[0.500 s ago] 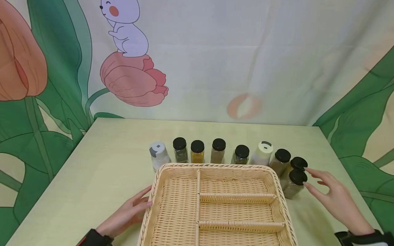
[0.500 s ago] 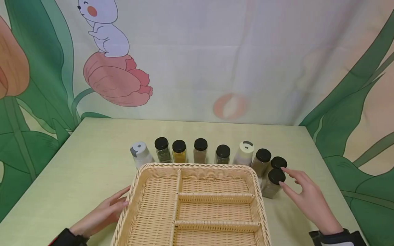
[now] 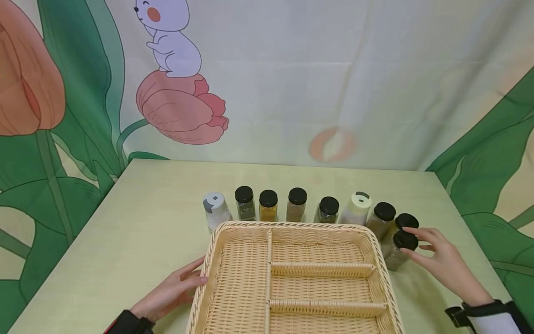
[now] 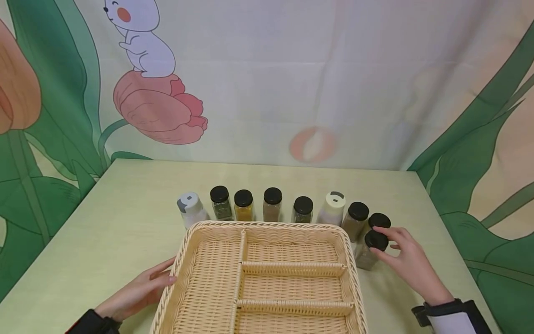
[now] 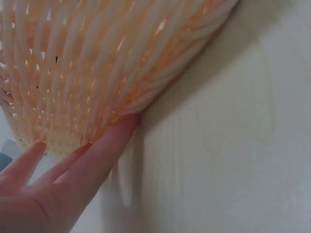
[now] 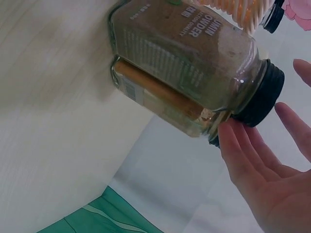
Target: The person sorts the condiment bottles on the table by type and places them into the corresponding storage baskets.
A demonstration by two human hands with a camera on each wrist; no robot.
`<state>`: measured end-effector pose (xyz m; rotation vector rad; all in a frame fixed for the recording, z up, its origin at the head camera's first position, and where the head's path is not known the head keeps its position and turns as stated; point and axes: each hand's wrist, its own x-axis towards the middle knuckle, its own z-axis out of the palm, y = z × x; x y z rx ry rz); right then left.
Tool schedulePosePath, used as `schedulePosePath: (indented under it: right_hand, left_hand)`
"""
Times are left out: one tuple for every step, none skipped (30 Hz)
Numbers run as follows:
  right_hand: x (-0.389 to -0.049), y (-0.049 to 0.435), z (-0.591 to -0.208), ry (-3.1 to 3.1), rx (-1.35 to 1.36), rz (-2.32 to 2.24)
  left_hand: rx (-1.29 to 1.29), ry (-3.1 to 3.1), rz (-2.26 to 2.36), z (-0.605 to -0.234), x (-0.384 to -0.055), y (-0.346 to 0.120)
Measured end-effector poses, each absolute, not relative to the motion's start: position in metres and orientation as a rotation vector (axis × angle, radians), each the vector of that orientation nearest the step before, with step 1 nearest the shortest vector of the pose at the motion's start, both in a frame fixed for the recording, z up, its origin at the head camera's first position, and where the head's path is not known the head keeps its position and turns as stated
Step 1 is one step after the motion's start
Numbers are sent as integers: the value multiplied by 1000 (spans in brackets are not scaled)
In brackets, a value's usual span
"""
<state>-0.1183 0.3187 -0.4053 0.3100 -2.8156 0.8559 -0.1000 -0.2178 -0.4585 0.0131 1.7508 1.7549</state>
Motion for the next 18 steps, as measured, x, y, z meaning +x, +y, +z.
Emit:
schedulePosePath:
  right_hand:
    - [-120,319,-407,-2805,327,830]
    - [-122,318,-408,-2793,338,811]
    - [-123,318,-409,-2784,349,796]
    - [-124,318,-410,-2789,349,794]
    - [-124,318,-411,-2793,352,781]
    - [-125,317,-411,-2794,356,780]
    - [-125,316,-411,-2795,360,775]
    - [-125,315,-411,-2797,358,770]
    - [-125,314,-412,-2801,359,761]
    - [-125,314,-412,-2805,360,757]
    - [-125,313,-412,-2810,359,755]
    - [-125,312,-412,-2817,357,764]
    - [-125,311,-412,-2822,355,756]
    - [-125,311,-413,-2823,354,750]
    - [-125,310,-412,-2819,354,749]
    - [-125,309,-413,-2813,357,746]
    - [-125,309,-413,-2806,364,734]
    - [-126,308,-413,-2790,375,713]
  left_hand:
    - [5,1752,1755,-459,-100,-218]
    - [-3,1753,1755,-459,-100,-218]
    - [-12,1749,1756,-460,-100,-217]
    - [-18,1745,1757,-460,-100,-217]
    - [-25,1749,1756,-460,-100,-217]
    - [-25,1748,1756,-459,-100,-217]
    - [-19,1745,1757,-459,-101,-217]
    - [-17,1743,1757,-459,-101,-217]
    - [-10,1738,1758,-459,-101,-217]
    - [-4,1737,1759,-459,-101,-217]
    - [1,1733,1760,-458,-101,-217]
    - [3,1725,1762,-458,-101,-217]
    - [-1,1722,1765,-458,-101,-217]
    - [-2,1718,1768,-458,-101,-217]
    - [-3,1714,1770,-458,-100,-217]
    - [-6,1711,1773,-458,-100,-218]
    - [-6,1707,1776,-457,-100,-218]
    - [-8,1706,1778,-457,-99,-218]
